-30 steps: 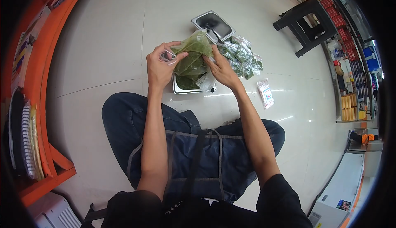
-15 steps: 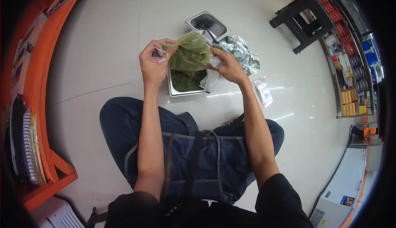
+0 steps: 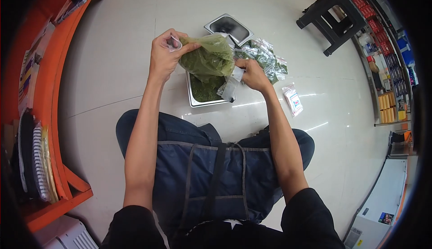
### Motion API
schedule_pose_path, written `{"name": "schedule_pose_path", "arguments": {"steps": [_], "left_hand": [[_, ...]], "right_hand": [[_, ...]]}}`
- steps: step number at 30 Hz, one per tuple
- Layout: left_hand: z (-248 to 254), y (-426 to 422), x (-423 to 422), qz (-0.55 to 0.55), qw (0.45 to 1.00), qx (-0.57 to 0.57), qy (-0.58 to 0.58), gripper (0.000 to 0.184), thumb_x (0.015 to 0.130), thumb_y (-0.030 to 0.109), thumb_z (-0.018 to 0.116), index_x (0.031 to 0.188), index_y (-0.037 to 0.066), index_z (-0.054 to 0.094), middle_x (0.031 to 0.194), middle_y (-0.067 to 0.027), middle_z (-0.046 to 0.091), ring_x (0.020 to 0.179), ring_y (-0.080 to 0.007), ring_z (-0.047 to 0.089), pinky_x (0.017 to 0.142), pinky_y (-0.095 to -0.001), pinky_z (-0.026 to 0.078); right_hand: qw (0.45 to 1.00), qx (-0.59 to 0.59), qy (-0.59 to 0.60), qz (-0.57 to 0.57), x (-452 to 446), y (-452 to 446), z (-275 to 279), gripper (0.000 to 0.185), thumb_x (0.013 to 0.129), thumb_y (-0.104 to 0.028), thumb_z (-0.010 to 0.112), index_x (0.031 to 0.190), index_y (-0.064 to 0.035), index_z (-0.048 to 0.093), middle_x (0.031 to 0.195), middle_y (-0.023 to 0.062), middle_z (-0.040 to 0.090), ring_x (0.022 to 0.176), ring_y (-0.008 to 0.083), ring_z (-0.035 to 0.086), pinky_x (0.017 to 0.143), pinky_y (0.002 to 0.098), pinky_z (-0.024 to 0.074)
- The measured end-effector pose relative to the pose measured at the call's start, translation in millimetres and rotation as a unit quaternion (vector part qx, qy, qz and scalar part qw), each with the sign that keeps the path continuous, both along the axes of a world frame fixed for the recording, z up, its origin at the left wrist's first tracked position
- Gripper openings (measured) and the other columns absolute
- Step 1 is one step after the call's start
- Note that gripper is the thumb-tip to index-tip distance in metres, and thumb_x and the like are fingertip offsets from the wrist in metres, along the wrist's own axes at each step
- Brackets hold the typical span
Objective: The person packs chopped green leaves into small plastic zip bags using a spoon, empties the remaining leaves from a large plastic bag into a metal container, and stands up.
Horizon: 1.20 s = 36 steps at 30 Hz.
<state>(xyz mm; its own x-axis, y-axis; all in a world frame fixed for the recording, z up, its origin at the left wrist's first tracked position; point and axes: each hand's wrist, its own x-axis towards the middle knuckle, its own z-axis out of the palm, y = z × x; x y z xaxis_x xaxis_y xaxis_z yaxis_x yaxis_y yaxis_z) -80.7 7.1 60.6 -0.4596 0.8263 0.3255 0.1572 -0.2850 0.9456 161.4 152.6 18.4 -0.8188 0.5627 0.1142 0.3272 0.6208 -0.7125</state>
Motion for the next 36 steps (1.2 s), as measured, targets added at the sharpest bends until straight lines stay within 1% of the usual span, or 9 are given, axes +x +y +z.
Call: {"name": "schedule_pose_path", "arguments": {"steps": [3, 6, 9, 11, 14, 18, 20, 21, 36], "left_hand": [[-10.3, -1.6, 1.3, 0.007, 0.997, 0.021, -0.08, 0.035, 0.075, -0.004, 0.082, 0.072, 0.009, 0.05, 0.088, -0.0034, 0.065, 0.084, -0.0103, 0.059, 0.079, -0.0269, 0.047], [-23.1, -3.2, 3.9, 0.012, 0.986, 0.059, -0.158, 0.038, 0.072, 0.0, 0.087, 0.069, 0.007, 0.05, 0.089, -0.0028, 0.063, 0.08, -0.0077, 0.057, 0.075, -0.0253, 0.051], [-22.5, -3.0, -2.5, 0.021, 0.989, 0.051, -0.137, 0.037, 0.072, -0.001, 0.086, 0.07, 0.007, 0.05, 0.09, -0.0038, 0.063, 0.081, -0.0088, 0.059, 0.078, -0.0264, 0.053], [-23.7, -4.0, 0.3, 0.014, 0.989, 0.064, -0.136, 0.033, 0.076, -0.004, 0.081, 0.073, 0.01, 0.052, 0.086, -0.0019, 0.064, 0.083, -0.0107, 0.059, 0.08, -0.0271, 0.047], [-19.1, -4.4, 3.2, 0.019, 0.988, 0.062, -0.14, 0.034, 0.075, -0.004, 0.083, 0.072, 0.01, 0.051, 0.086, -0.0014, 0.064, 0.081, -0.0102, 0.059, 0.078, -0.0271, 0.048], [-22.5, -1.4, 3.3, 0.031, 0.986, 0.086, -0.141, 0.033, 0.074, -0.003, 0.084, 0.072, 0.01, 0.053, 0.085, -0.0006, 0.064, 0.081, -0.0092, 0.058, 0.076, -0.0261, 0.048], [-21.4, -0.4, 3.4, 0.021, 0.982, 0.118, -0.147, 0.032, 0.074, -0.003, 0.084, 0.073, 0.009, 0.055, 0.084, -0.0002, 0.063, 0.08, -0.0087, 0.059, 0.076, -0.0253, 0.049], [-23.0, 0.4, 2.9, 0.023, 0.982, 0.119, -0.148, 0.032, 0.074, -0.003, 0.084, 0.073, 0.009, 0.055, 0.084, -0.0002, 0.063, 0.08, -0.0087, 0.059, 0.076, -0.0253, 0.049], [-28.1, 3.1, -0.6, 0.057, 0.987, 0.112, -0.104, 0.033, 0.072, -0.002, 0.085, 0.071, 0.008, 0.054, 0.083, 0.0004, 0.064, 0.078, -0.0079, 0.059, 0.075, -0.0257, 0.051]], "right_hand": [[0.999, 0.028, -0.023, 0.028, 1.7, 5.3, -1.6, 0.023, 0.07, 0.001, 0.062, 0.091, 0.0015, 0.072, 0.09, 0.021, 0.069, 0.083, 0.0369, 0.066, 0.078, 0.0397, 0.0512], [0.999, -0.027, 0.003, 0.019, 7.1, 1.1, 4.9, 0.024, 0.07, 0.001, 0.061, 0.092, 0.0022, 0.072, 0.093, 0.0188, 0.07, 0.085, 0.0354, 0.066, 0.08, 0.0394, 0.0519], [0.998, -0.004, -0.015, 0.053, 3.9, 2.5, 6.4, 0.027, 0.072, 0.002, 0.061, 0.097, 0.0033, 0.071, 0.098, 0.0165, 0.07, 0.087, 0.0325, 0.067, 0.079, 0.0376, 0.0536], [0.999, -0.042, 0.024, -0.005, 1.7, -1.6, 7.2, 0.03, 0.077, 0.002, 0.059, 0.104, 0.0033, 0.07, 0.1, 0.0155, 0.07, 0.085, 0.0288, 0.068, 0.078, 0.0355, 0.0547], [0.999, -0.038, -0.006, 0.002, 2.7, -5.8, 18.5, 0.031, 0.082, 0.002, 0.057, 0.111, 0.0024, 0.069, 0.102, 0.0149, 0.069, 0.083, 0.0255, 0.068, 0.077, 0.0334, 0.0553], [0.999, -0.016, 0.047, 0.005, 2.3, -5.1, 15.3, 0.03, 0.084, 0.002, 0.056, 0.11, 0.0017, 0.069, 0.101, 0.0138, 0.069, 0.081, 0.0234, 0.067, 0.077, 0.0321, 0.0551], [0.998, -0.005, 0.046, -0.048, 2.0, -7.1, 17.2, 0.028, 0.085, 0.002, 0.055, 0.109, 0.0018, 0.07, 0.097, 0.013, 0.068, 0.08, 0.0223, 0.066, 0.075, 0.0316, 0.0548], [0.998, 0.016, 0.06, -0.021, 0.1, -11.8, 20.8, 0.027, 0.085, 0.003, 0.054, 0.106, 0.0029, 0.07, 0.093, 0.0126, 0.067, 0.08, 0.0209, 0.066, 0.074, 0.0311, 0.0544], [0.991, 0.019, 0.092, -0.093, -2.6, -16.7, 20.8, 0.023, 0.086, 0.002, 0.056, 0.104, 0.0036, 0.072, 0.093, 0.0136, 0.071, 0.081, 0.0226, 0.068, 0.075, 0.0311, 0.054]]}}
